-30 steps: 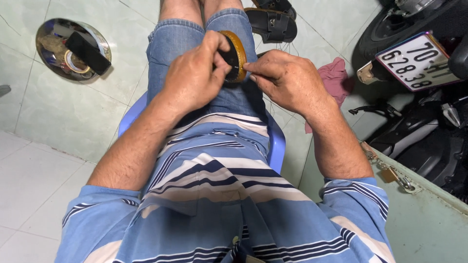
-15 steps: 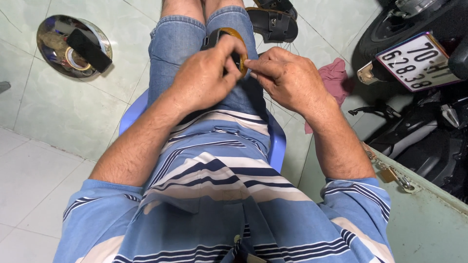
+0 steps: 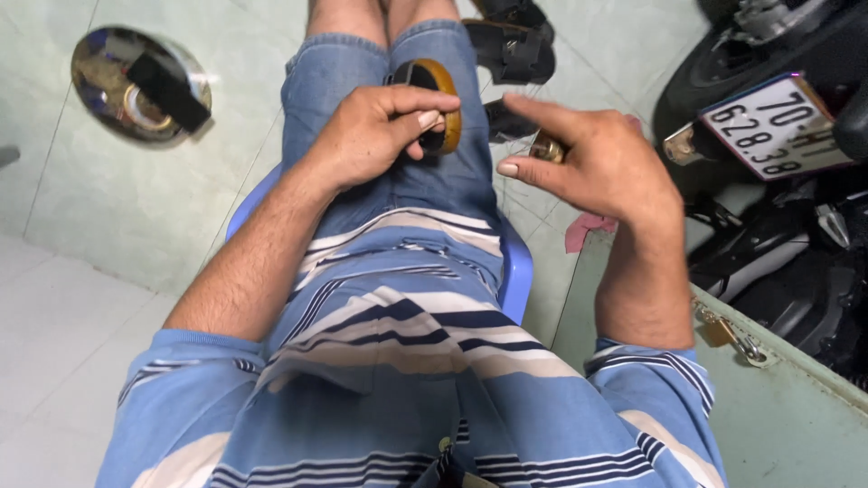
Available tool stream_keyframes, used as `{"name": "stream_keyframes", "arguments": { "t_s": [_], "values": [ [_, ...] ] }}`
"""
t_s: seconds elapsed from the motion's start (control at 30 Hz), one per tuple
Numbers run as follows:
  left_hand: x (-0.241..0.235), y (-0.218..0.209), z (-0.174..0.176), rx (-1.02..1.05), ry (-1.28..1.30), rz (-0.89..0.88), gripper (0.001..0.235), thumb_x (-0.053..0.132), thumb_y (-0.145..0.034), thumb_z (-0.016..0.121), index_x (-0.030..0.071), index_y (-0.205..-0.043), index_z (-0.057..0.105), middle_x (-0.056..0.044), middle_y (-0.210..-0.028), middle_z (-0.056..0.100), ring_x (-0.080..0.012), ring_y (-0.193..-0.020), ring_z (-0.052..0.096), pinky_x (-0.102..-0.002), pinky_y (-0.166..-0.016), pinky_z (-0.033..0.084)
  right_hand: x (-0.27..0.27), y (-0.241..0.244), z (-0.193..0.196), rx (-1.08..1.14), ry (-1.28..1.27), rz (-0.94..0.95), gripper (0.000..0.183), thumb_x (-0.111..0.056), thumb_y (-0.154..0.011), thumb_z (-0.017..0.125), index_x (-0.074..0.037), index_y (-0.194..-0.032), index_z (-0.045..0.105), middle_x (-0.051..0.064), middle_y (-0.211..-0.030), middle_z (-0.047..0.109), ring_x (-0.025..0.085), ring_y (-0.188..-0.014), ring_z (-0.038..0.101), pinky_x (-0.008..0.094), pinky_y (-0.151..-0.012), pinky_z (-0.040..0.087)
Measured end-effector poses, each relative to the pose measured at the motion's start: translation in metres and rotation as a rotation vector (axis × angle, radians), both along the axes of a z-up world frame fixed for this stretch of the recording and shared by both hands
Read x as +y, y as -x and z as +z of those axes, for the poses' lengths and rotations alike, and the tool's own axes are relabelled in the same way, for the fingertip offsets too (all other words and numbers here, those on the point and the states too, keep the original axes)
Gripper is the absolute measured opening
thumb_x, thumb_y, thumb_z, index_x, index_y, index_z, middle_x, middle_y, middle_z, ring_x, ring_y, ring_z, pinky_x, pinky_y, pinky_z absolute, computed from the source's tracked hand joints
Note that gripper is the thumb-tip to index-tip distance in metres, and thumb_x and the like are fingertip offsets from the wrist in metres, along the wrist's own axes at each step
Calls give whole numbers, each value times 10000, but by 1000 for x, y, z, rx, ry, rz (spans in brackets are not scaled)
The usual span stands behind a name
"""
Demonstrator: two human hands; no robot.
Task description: The person sits on a blue plastic stool and sews the sole of a black shoe using a needle and thread. They repeatedly push the needle through the shoe's edge and pull the thread to secure the sole.
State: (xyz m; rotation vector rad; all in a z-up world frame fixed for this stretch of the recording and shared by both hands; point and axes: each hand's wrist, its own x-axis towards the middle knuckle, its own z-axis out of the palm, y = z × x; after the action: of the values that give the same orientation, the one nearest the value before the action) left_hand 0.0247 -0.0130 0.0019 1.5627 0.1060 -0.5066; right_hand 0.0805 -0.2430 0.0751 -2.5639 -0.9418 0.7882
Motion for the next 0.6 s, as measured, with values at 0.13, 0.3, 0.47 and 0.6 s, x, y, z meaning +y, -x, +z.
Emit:
{"name": "stream_keyframes", "arguments": {
  "t_s": [0.13, 0.3, 0.47, 0.6],
  "values": [
    [6, 8, -2, -87, -54, -51, 243, 164, -913, 506, 187, -1126, 620, 10, -952, 548, -46, -553, 577, -140, -624, 449, 20, 14, -30, 322, -281, -352, 240, -298, -815, 696, -172, -1017, 663, -66, -750, 619, 26, -611, 480, 186, -547, 395],
    [16, 21, 3, -191, -119, -69, 339, 226, -893, 548, 226, -1230, 515, -9, -1034, 509, -125, -850, 551, -254, -784, 469, 34, 23, -49, 484, -624, -456, 66, -139, -840, 669, -83, -841, 635, -18, -670, 505, 59, -575, 448, 190, -522, 360],
    [16, 37, -6, -214, -324, -56, 511, 168, -838, 649, 286, -1291, 445, 110, -895, 669, -87, -836, 617, -272, -790, 461, 34, 21, -64, 629, -927, -412, 114, -149, -868, 596, -40, -895, 574, 69, -978, 514, 31, -531, 425, 137, -425, 423],
    [21, 40, -7, -111, 9, 24, 602, 50, -804, 678, 175, -1336, 425, -54, -810, 673, -119, -681, 598, -212, -610, 461, 47, 18, -55, 512, -917, -286, 71, -14, -786, 625, 39, -829, 641, 153, -739, 597, 157, -479, 551, 237, -399, 428]
  ]
}}
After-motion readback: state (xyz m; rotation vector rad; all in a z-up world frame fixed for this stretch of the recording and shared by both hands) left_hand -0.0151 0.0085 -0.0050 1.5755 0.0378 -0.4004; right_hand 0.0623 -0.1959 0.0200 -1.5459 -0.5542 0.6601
